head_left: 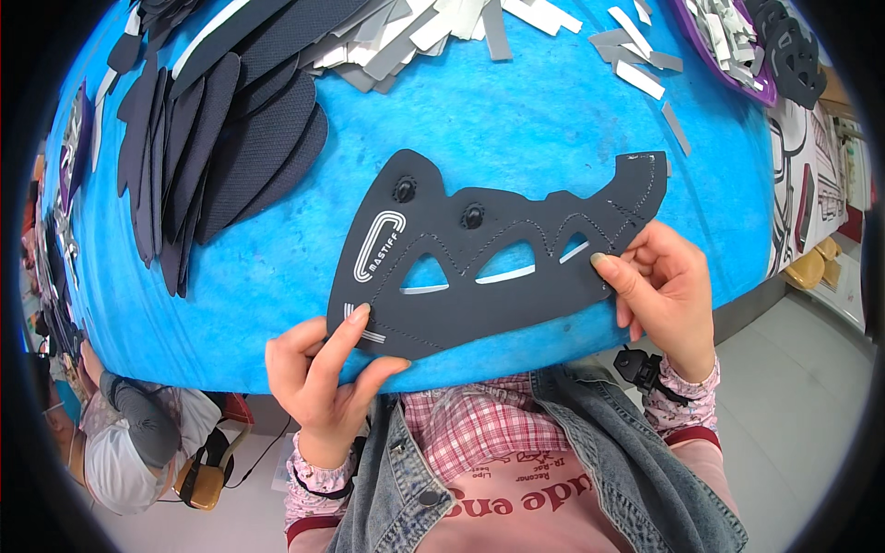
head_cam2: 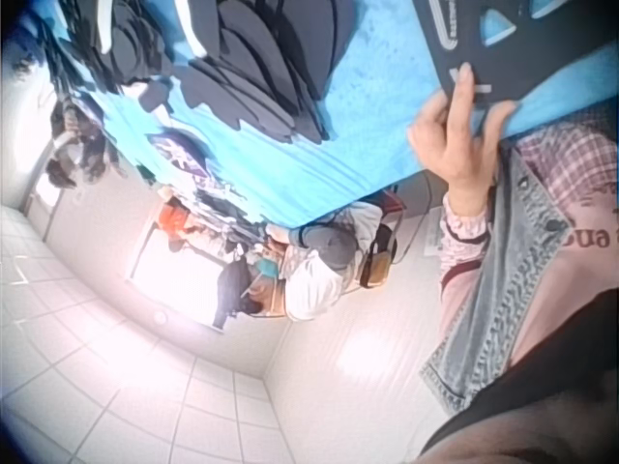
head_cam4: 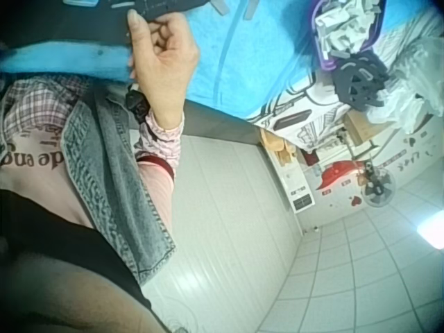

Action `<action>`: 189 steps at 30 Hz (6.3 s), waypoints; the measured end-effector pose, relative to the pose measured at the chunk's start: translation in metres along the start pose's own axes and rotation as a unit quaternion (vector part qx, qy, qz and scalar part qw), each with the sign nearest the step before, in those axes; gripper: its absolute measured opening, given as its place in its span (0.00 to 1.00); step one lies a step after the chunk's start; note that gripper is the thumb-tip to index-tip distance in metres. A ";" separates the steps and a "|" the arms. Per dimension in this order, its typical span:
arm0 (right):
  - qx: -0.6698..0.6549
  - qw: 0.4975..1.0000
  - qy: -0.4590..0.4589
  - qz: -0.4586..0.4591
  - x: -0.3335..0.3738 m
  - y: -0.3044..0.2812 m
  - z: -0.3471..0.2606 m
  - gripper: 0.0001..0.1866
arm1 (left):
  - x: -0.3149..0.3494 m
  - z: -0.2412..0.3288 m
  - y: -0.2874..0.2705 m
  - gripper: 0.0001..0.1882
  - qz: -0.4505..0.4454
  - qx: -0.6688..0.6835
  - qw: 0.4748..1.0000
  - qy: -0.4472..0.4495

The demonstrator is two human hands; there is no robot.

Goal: Applying white adhesive reinforcement tape to a black die-cut shoe upper component on a production table.

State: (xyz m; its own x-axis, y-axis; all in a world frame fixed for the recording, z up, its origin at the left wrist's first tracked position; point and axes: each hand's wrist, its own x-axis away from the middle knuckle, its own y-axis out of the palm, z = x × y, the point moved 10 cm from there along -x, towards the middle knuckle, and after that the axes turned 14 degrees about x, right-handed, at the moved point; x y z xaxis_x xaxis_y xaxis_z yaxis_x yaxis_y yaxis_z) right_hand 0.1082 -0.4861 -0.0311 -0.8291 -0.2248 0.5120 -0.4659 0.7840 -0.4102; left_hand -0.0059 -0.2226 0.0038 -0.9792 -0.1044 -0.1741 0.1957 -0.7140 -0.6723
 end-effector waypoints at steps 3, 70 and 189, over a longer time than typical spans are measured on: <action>0.000 1.000 -0.001 -0.001 0.000 0.000 0.000 0.06 | 0.000 0.000 0.000 0.33 0.002 -0.001 1.000 0.004; 0.401 0.776 -0.486 0.048 0.048 0.092 -0.080 0.32 | -0.001 0.000 0.000 0.31 0.015 -0.005 1.000 0.019; -0.226 0.936 -0.262 -0.070 0.011 -0.034 -0.076 0.17 | 0.030 0.055 0.097 0.34 -0.362 0.623 0.596 -0.354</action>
State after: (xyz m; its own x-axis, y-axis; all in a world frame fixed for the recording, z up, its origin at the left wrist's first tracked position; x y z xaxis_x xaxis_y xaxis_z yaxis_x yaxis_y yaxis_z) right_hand 0.1381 -0.4717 0.0459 -0.8623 -0.5041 0.0478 -0.5015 0.8633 0.0557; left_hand -0.0196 -0.3331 -0.0266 -0.6469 0.5923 0.4803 -0.0530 -0.6632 0.7465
